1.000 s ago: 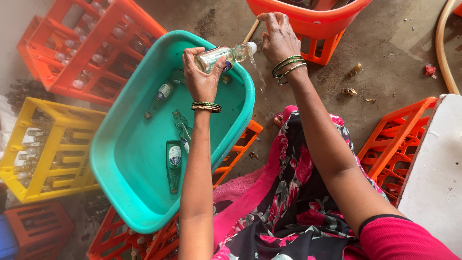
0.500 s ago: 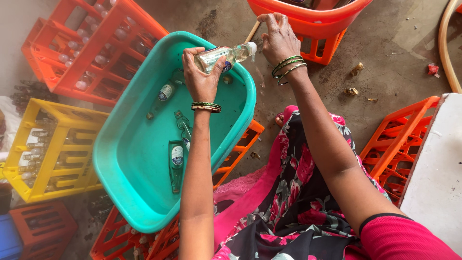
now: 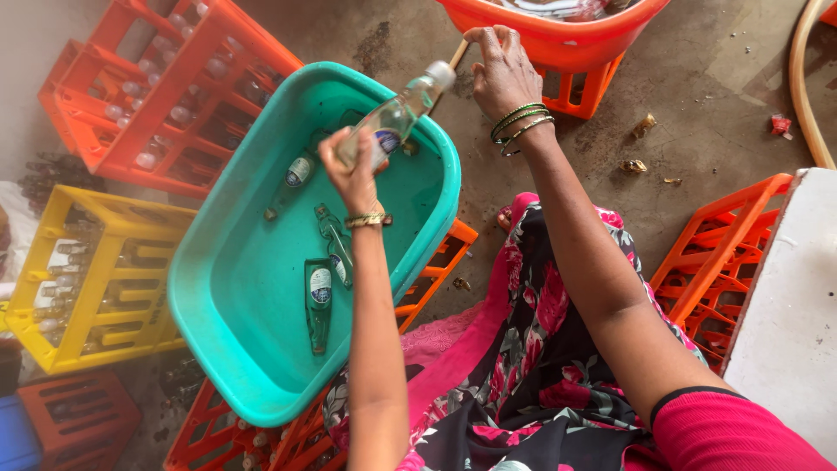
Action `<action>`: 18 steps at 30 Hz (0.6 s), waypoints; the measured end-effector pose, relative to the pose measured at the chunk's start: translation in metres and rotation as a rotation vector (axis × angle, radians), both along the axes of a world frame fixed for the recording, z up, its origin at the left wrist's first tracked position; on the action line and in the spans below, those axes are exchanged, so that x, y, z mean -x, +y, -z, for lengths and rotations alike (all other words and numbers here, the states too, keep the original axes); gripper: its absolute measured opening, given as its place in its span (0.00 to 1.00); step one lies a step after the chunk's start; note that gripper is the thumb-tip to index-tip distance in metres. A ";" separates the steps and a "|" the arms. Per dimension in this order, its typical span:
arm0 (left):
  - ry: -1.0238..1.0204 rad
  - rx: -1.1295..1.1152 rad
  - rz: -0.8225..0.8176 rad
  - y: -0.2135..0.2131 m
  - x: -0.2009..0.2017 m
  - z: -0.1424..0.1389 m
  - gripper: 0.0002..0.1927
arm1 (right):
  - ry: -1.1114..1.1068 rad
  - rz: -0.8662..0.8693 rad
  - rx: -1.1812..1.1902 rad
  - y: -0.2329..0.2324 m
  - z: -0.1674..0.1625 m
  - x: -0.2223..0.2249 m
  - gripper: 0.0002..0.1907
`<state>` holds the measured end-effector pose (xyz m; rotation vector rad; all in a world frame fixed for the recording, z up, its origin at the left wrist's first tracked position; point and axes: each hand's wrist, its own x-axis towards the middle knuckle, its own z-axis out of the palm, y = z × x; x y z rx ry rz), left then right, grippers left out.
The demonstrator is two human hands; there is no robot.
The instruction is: The person washes glass bottles in a teal basin filled with water. They pick up bottles, rinse them, and use a thin metal tool to clean the bottle necks before placing them into an orange crate.
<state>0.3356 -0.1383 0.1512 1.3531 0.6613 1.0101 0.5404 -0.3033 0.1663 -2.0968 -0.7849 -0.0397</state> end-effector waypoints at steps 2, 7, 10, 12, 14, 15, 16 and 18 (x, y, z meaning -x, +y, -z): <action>-0.169 0.266 0.004 -0.002 0.010 0.019 0.33 | -0.033 0.001 -0.017 -0.001 -0.001 0.000 0.21; -0.177 0.402 0.039 -0.008 0.009 0.042 0.35 | -0.035 -0.009 -0.006 0.001 -0.005 0.006 0.21; -0.065 0.316 0.036 -0.013 0.001 0.038 0.34 | -0.012 -0.018 -0.014 0.000 -0.010 0.008 0.21; -0.060 0.296 0.064 -0.017 -0.002 0.032 0.34 | -0.026 -0.008 -0.030 0.000 -0.013 0.008 0.20; -0.034 0.266 0.073 -0.022 -0.002 0.025 0.33 | 0.067 -0.004 0.085 -0.001 -0.015 0.007 0.17; -0.023 0.249 0.075 -0.024 -0.002 0.022 0.33 | 0.111 -0.004 0.142 -0.001 -0.015 0.006 0.16; -0.019 0.225 0.093 -0.026 -0.001 0.019 0.33 | 0.099 -0.014 0.167 -0.001 -0.015 0.005 0.14; -0.010 0.175 0.133 -0.029 0.000 0.015 0.33 | 0.076 -0.030 0.214 -0.002 -0.013 0.001 0.13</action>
